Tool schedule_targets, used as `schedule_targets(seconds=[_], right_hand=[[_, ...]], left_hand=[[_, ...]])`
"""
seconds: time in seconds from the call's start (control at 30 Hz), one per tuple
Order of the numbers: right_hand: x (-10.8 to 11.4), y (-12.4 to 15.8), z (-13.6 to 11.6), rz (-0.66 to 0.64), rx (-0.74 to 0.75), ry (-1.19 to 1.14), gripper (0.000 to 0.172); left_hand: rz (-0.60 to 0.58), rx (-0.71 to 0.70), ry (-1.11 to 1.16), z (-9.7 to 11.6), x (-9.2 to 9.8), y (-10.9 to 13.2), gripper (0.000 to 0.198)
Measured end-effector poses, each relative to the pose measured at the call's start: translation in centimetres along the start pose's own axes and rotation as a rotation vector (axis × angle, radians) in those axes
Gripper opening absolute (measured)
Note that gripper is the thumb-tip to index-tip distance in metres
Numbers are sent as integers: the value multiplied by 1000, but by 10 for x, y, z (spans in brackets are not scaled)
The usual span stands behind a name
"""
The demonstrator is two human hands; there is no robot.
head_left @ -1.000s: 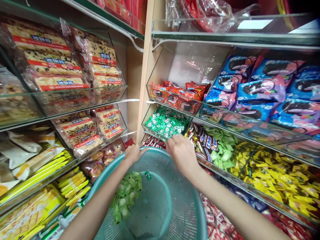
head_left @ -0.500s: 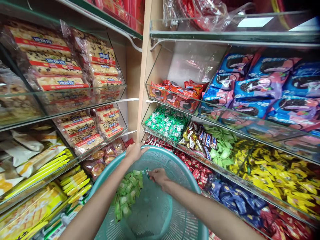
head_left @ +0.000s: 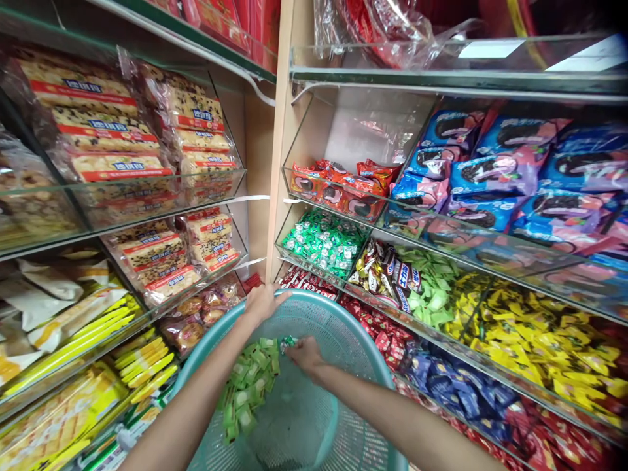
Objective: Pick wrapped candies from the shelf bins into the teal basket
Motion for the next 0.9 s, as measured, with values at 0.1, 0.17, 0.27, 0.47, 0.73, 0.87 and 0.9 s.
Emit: schedule_targets(seconds=[0.1,0.17,0.27,0.47,0.73,0.87,0.9], right_hand=[[5,6,-4,-14,-29,64,35],[15,11,-25,-29,66,160,38],[43,17,-84,-20,363,336,40],[131,-3,-199,202,659,589,30],[183,-70,-218,455,488,928,17],[171,-81,-218,477,497,983,22],[169,-83,-217,495,492,993,23]], left_hand=[[-2,1,6,0,-2,-1,62],[6,-5,8,0,-2,-1,62],[19,-20,5,0,-2,-2,61],[10,5,6,-4,-4,-4,58],[17,20,54,-10,-4,-2,57],[20,24,56,-10,-3,-2,58],[18,20,58,-10,-3,-2,58]])
Point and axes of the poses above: each hand's wrist, its own y-axis away from the middle knuckle, its own x-axis out of the back of the hand, z = x × y, the point moved 4 cm from there along -y, towards the middle knuckle, and after that the axes turned 3 degrees about x, right-handed, at the moved point
